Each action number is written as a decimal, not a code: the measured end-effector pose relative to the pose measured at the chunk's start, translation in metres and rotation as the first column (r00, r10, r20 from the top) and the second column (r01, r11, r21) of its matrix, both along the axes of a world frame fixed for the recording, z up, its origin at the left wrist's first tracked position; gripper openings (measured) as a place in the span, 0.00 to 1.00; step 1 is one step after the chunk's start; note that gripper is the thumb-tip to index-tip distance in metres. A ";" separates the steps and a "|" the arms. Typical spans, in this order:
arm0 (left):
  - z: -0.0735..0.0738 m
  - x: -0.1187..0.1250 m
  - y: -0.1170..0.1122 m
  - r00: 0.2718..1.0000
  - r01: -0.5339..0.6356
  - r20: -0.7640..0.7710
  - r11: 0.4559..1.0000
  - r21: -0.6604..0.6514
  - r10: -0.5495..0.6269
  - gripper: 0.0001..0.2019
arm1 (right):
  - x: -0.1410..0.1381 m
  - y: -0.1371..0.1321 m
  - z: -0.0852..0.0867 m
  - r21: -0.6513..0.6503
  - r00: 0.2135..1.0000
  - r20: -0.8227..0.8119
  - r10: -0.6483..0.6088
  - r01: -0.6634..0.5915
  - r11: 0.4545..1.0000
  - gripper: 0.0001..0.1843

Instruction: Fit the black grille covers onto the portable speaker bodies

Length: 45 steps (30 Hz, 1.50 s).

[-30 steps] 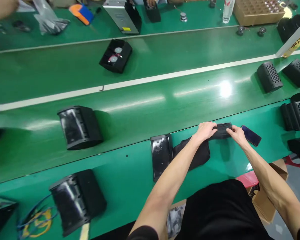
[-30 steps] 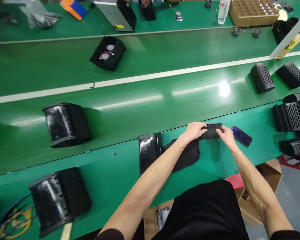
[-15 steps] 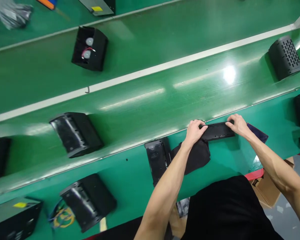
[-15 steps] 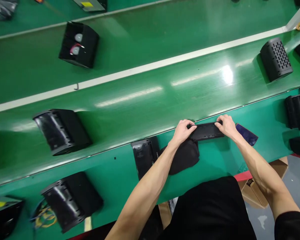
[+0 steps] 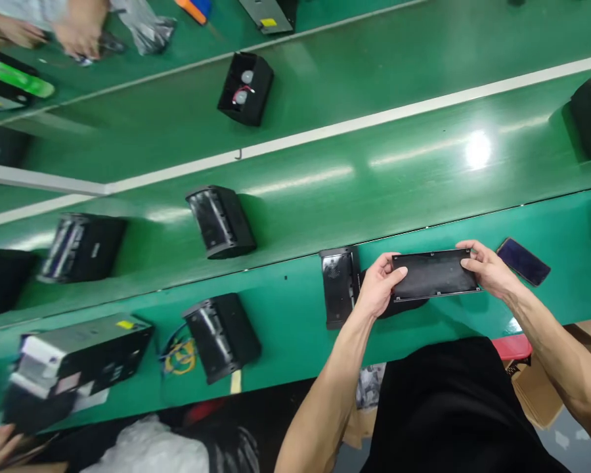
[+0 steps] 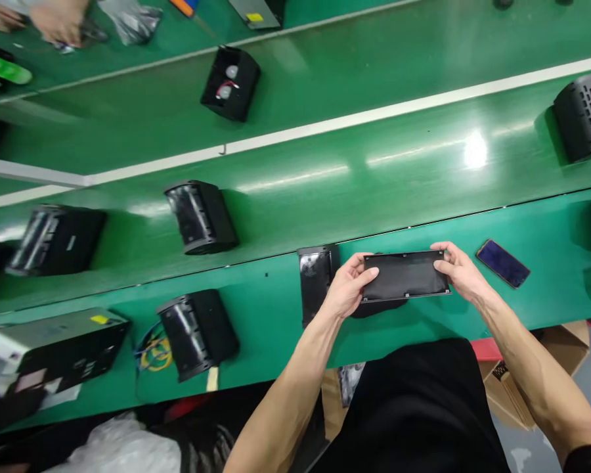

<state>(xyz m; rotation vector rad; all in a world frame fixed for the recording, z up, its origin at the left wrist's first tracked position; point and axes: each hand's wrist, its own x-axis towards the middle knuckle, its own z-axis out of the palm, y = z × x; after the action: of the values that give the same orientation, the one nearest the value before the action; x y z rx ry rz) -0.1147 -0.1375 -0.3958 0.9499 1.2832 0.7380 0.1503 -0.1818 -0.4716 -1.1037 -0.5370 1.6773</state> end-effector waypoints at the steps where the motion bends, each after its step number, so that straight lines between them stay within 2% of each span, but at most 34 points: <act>1: 0.002 -0.004 -0.009 1.000 -0.014 0.013 1.000 0.008 0.014 0.32 | -0.004 -0.007 0.005 -0.005 0.999 -0.032 0.007 -0.008 1.000 0.29; 5: 0.009 -0.024 -0.038 0.997 -0.056 0.045 0.998 0.035 0.055 0.32 | -0.022 -0.034 0.021 0.020 0.995 -0.097 0.015 -0.013 1.000 0.26; 9: 0.014 -0.045 -0.059 0.996 -0.089 0.032 0.990 0.109 0.086 0.26 | -0.042 -0.059 0.033 0.076 0.996 -0.079 0.039 -0.033 0.997 0.24; 13: 0.018 -0.066 -0.076 0.995 -0.096 0.020 0.981 0.168 0.094 0.25 | -0.055 -0.078 0.043 0.097 0.996 -0.070 0.063 -0.056 0.994 0.23; 17: 0.021 -0.086 -0.089 0.994 -0.113 0.036 0.970 0.216 0.108 0.25 | -0.069 -0.093 0.049 0.042 0.994 -0.040 0.104 -0.102 0.994 0.25; 21: 0.022 -0.101 -0.097 0.995 -0.093 0.045 0.964 0.248 0.085 0.27 | -0.086 -0.106 0.054 0.108 0.989 0.072 0.131 -0.138 0.985 0.25; 24: 0.023 -0.110 -0.099 0.995 -0.096 0.054 0.958 0.270 0.084 0.27 | -0.093 -0.115 0.061 0.160 0.985 0.025 0.172 -0.174 0.972 0.25; 26: 0.023 -0.115 -0.100 0.994 -0.101 0.070 0.958 0.268 0.085 0.27 | -0.096 -0.120 0.063 0.149 0.981 -0.008 0.194 -0.191 0.970 0.25; 32: 0.021 -0.125 -0.105 0.983 -0.107 0.167 0.977 0.185 0.076 0.29 | -0.109 -0.123 0.054 0.097 0.989 0.044 0.144 -0.148 0.984 0.26; 36: 0.019 -0.132 -0.109 0.968 -0.146 0.224 0.977 0.157 0.109 0.29 | -0.120 -0.115 0.046 0.074 0.987 0.007 0.159 -0.160 0.984 0.27; 45: 0.002 -0.149 -0.114 0.975 -0.191 0.150 0.967 0.167 0.166 0.28 | -0.134 -0.090 0.031 0.011 0.966 0.016 0.260 -0.260 0.966 0.30</act>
<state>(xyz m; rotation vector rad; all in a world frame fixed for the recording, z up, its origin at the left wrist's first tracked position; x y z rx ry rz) -0.2637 -0.2517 -0.3936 0.9193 1.2081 1.0568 0.0159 -0.2718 -0.4409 -1.0723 -0.7259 1.8895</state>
